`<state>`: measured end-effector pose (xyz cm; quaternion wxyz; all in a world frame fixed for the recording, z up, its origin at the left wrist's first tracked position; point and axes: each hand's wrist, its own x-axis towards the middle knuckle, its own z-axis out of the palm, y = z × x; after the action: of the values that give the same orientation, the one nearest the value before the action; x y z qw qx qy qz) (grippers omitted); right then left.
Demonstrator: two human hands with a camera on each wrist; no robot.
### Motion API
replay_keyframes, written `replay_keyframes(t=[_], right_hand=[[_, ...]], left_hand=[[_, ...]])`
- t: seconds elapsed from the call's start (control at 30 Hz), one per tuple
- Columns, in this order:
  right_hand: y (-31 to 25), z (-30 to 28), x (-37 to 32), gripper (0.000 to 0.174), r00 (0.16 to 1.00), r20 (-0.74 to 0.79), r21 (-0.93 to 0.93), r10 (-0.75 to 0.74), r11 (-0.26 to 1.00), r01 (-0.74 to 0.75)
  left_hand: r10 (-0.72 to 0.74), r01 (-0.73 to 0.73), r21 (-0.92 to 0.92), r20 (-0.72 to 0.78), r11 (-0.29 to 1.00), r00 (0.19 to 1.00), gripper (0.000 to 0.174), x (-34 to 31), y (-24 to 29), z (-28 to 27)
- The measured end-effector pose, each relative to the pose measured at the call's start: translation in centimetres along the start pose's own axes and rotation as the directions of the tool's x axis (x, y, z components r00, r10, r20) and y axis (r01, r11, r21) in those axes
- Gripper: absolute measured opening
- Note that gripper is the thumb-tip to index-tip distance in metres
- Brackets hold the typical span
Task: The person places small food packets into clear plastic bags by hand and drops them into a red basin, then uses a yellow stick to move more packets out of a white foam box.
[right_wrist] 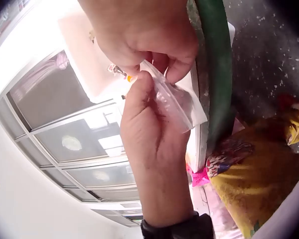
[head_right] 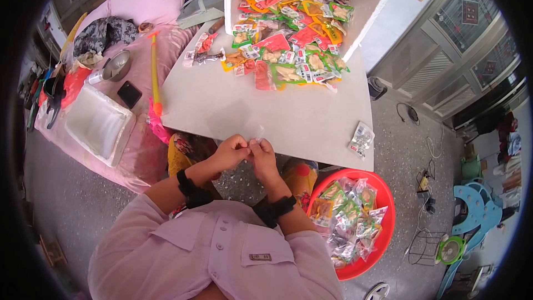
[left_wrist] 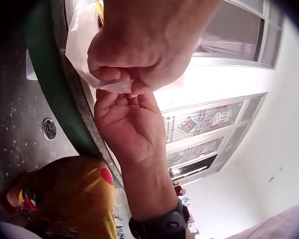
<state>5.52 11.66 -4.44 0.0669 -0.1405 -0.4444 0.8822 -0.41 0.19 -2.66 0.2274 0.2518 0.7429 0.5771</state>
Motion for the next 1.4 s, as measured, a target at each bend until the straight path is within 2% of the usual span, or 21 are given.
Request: replay_keyframes(t=[0.1,0.2,0.3,0.33,0.4,0.43,0.5,0.6,0.7,0.8,0.9,1.0,1.1,1.2,1.3,1.4], right_hand=[[-1.0,0.5,0.5,0.013,0.999,0.014,-0.009,0.053,0.999,-0.053],[-1.1,0.3,1.7,0.014,0.994,-0.014,-0.049,0.105,0.993,-0.106],[-1.5,0.3,2.5,0.014,0.991,0.022,-0.048,0.129,0.991,-0.128],[-1.7,0.3,2.8,0.014,0.992,-0.002,-0.127,0.130,0.984,-0.129],[-2.2,0.5,3.3,0.015,0.991,-0.050,-0.282,0.121,0.950,-0.131],[-2.4,0.5,3.5,0.015,0.994,-0.054,-0.320,0.097,0.941,-0.110],[-2.5,0.5,4.0,0.017,0.997,-0.059,-0.395,0.049,0.916,-0.069],[-2.6,0.7,4.9,0.015,0.998,0.033,-0.502,-0.054,0.862,0.063],[-2.0,0.9,6.2,0.011,0.996,0.087,-0.469,-0.024,0.881,0.062],[-2.3,0.5,7.4,0.008,0.988,0.152,-0.639,0.024,0.765,0.080],[-1.5,-2.4,9.8,0.013,0.933,0.216,-0.742,-0.288,0.573,0.349],[-3.4,-3.0,11.1,0.023,0.852,0.188,-0.902,-0.489,0.258,0.347],[-5.6,-3.4,12.9,0.032,0.701,0.428,-0.894,-0.571,-0.154,0.421],[-6.4,-3.6,15.2,0.037,0.735,0.449,-0.891,-0.508,-0.318,0.324],[-6.4,-3.3,17.2,0.033,0.712,0.491,-0.851,-0.501,-0.450,0.271],[-5.8,-3.5,18.5,0.029,0.765,0.459,-0.835,-0.451,-0.513,0.198]], left_hand=[[-0.125,0.127,-0.249,0.022,0.960,0.992,0.008,0.2,1.0,-0.4],[-0.119,0.121,-0.247,0.026,0.961,0.993,0.009,0.9,0.4,-0.9],[-0.087,0.078,-0.107,-0.077,0.991,0.993,0.010,1.5,0.1,-1.5],[0.058,-0.051,0.047,-0.165,0.998,0.985,0.009,1.7,0.1,-1.9],[0.368,-0.258,0.372,-0.262,0.891,0.892,0.007,2.0,0.4,-3.0],[0.531,-0.343,0.532,-0.251,0.774,0.809,0.008,1.9,1.2,-3.7],[0.797,-0.420,0.791,-0.135,0.444,0.588,0.010,1.5,3.2,-4.9],[0.860,-0.437,0.848,-0.045,0.302,0.508,0.011,1.7,3.8,-5.1],[0.774,-0.400,0.876,0.049,0.271,0.631,0.011,1.8,2.0,-4.9],[0.710,-0.293,0.929,0.048,0.227,0.702,0.010,2.9,1.1,-5.9],[0.566,-0.181,0.949,0.003,0.259,0.825,0.009,4.6,-0.2,-7.3],[0.471,-0.182,0.918,-0.006,0.352,0.882,0.007,5.8,-4.1,-7.0],[0.521,-0.181,0.831,-0.147,0.526,0.841,0.006,6.2,-4.8,-6.7],[0.548,-0.200,0.773,-0.218,0.602,0.808,0.007,6.3,-4.7,-6.6],[0.534,-0.192,0.769,-0.220,0.610,0.816,0.009,6.2,-4.8,-6.8],[0.523,-0.176,0.769,-0.231,0.615,0.820,0.009,6.1,-4.7,-6.7]])
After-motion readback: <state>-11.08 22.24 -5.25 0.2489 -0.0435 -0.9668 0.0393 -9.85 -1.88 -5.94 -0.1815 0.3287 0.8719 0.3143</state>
